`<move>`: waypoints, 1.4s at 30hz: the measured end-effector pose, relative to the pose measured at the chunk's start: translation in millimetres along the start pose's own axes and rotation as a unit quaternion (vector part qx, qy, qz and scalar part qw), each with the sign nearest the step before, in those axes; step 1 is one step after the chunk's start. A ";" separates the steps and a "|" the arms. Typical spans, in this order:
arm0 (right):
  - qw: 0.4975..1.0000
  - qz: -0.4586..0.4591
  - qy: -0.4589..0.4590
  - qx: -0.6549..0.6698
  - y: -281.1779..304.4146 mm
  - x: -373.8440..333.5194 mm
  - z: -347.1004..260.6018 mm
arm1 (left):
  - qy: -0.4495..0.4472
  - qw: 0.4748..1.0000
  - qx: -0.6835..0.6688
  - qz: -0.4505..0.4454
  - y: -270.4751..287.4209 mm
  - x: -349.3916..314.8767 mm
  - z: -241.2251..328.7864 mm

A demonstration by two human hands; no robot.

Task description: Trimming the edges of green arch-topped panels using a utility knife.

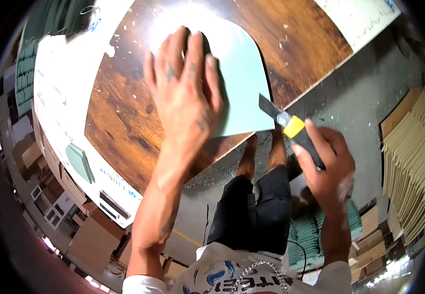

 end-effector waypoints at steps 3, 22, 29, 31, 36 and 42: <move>1.000 -0.002 0.007 0.004 -5.6 -5.0 -3.1 | 0.075 0.996 0.021 -0.054 8.1 -13.2 11.8; 0.997 -0.032 -0.067 -0.006 -8.0 -11.7 -8.0 | 0.231 0.962 -0.074 -0.125 32.0 -68.1 12.6; 0.995 -0.034 -0.091 0.011 -11.2 -13.6 -7.7 | 0.219 0.958 -0.054 -0.179 39.4 -102.4 13.9; 0.995 -0.031 -0.095 0.017 -12.4 -14.1 -7.1 | 0.244 0.951 -0.080 -0.172 38.8 -103.9 13.2; 0.991 -0.011 -0.111 0.071 -22.2 -19.6 -8.3 | 0.225 0.950 -0.209 -0.057 47.4 -87.7 14.4; 0.822 0.022 -0.358 0.442 -69.1 -15.4 -3.3 | 0.129 0.963 -0.199 -0.129 52.5 -75.2 34.1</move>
Point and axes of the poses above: each hand's wrist, its own x-axis towards the middle knuckle, its own y-axis out of the back of the hand, z = x × y, the point moved 5 cm from there along x, towards the middle knuckle, and after that the axes turned 5 degrees about -y, right-handed, at the moved point
